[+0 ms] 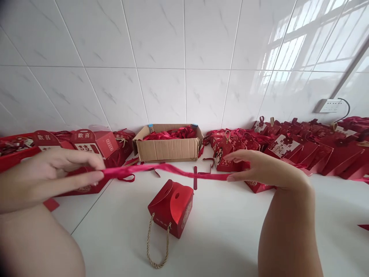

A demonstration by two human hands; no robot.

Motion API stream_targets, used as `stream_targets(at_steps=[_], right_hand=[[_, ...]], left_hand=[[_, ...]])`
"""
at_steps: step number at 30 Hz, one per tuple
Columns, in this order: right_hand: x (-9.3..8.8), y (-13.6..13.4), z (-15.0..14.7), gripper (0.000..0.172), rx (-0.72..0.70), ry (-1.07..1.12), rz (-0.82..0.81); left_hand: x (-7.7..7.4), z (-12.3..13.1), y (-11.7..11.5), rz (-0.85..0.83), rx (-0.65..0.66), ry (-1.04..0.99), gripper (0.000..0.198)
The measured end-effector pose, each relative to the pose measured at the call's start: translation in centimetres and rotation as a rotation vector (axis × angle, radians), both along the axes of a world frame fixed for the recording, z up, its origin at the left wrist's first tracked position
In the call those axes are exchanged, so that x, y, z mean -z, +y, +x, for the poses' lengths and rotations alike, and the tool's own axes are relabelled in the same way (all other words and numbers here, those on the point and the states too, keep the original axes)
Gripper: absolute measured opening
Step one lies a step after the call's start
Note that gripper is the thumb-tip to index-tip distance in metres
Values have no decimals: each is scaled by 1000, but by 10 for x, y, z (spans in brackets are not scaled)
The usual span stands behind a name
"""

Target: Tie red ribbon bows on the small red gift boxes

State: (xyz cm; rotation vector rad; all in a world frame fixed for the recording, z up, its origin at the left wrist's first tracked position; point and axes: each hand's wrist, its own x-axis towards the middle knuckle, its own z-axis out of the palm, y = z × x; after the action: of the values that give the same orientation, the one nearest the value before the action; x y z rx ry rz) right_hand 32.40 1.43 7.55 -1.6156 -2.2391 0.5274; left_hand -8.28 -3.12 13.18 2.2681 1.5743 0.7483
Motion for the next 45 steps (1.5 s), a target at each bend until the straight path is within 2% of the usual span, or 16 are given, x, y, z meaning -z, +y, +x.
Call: stream_targets(at_steps=[2, 4, 6, 8, 10, 12, 14, 16, 20, 26, 31, 37, 41, 45], right_hand=[[-2, -3, -22, 75, -63, 61, 44], [-3, -8, -54, 81, -241, 210, 10], [-2, -12, -90, 81, -467, 448, -33], [2, -16, -121, 73, -615, 645, -181], [6, -17, -142, 60, -657, 686, -279], [7, -18, -151, 44, -647, 651, -279], [6, -17, -149, 35, -612, 579, -269], [2, -17, -141, 34, -542, 507, -260], [-5, -19, -121, 36, -399, 434, -167], [-11, -23, -110, 28, -451, 404, -179], [-10, -19, -103, 33, -488, 198, -164], [5, -7, -108, 35, -361, -84, -147], [13, -3, -120, 35, -285, -142, -149], [16, -3, -123, 37, -268, -152, -133]], left_hand=[[5, 21, 1, -144, 220, 133, 21], [13, 45, 2, -195, 343, 170, 23], [22, 65, 4, -215, 380, 174, 25], [29, 79, 6, -201, 371, 181, 24], [34, 85, 8, -174, 352, 180, 18], [37, 86, 10, -167, 326, 162, 15], [39, 84, 12, -180, 284, 128, 12], [40, 81, 14, -200, 236, 87, 12], [39, 78, 15, -215, 177, 30, 28], [37, 86, 9, -230, 251, 35, 31], [38, 86, 11, -196, 266, 136, 20], [51, 88, 27, -159, 254, 383, 7], [59, 96, 34, -197, 254, 492, 10], [61, 100, 36, -242, 260, 512, 8]])
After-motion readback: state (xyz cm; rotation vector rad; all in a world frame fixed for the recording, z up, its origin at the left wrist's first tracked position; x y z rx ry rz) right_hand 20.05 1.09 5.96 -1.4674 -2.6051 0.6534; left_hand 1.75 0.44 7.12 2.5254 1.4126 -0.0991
